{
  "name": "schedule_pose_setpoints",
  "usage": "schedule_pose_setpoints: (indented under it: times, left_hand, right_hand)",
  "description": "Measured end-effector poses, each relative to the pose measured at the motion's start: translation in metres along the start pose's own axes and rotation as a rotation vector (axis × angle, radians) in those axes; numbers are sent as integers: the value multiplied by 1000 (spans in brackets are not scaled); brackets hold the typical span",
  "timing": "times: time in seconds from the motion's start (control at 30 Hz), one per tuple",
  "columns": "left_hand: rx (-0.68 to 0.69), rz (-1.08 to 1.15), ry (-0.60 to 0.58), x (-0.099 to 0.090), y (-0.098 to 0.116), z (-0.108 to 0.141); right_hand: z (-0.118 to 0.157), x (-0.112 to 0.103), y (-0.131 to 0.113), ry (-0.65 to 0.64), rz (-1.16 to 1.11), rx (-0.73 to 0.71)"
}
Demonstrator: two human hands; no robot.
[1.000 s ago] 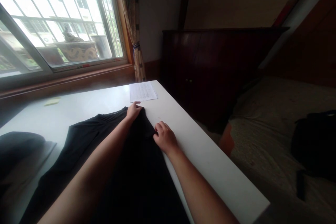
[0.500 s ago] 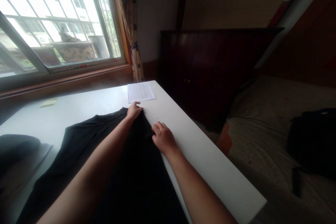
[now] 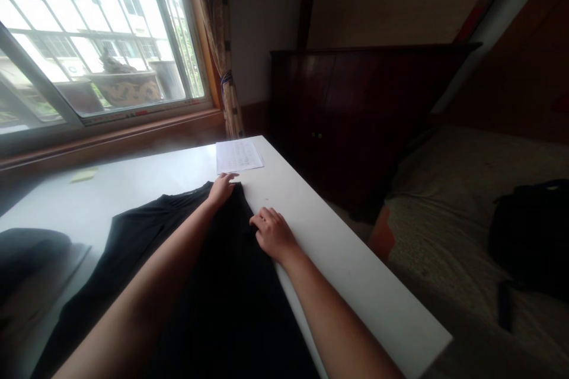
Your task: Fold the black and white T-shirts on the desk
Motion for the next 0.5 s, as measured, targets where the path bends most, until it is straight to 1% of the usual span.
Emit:
schedule_pose_setpoints:
  times: [0.07,0.13,0.23,0.3,0.4,0.5]
  left_hand:
    - [129,-54,-45,-1,11,5]
    - [251,-97,-116,1,22,11]
    - [368,-150,-205,2,31,17]
    - [397,-176,-235,0,33,18]
    - [400,-199,-264,-4,33,19]
    - [408,-196,-278,-8,35,27]
  right_hand:
    - [0,-1,-1,4,-7,-4]
    - [0,-3,-3,16,-15,-13]
    - [0,-11,-5,77,-49,-31]
    - [0,-17,-7,134,-80,-44]
    - [2,-25,-8,199,-120,-60]
    - [3,-25,-10,203,-159,-80]
Point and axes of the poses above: each hand's wrist, its own z-axis away from the middle knuckle, its own x-axis out of the palm, y = z × x, the point moved 9 cm from there along -z, towards the middle knuckle, and after that the axes turned 7 degrees about -y, right-handed, at the moved point
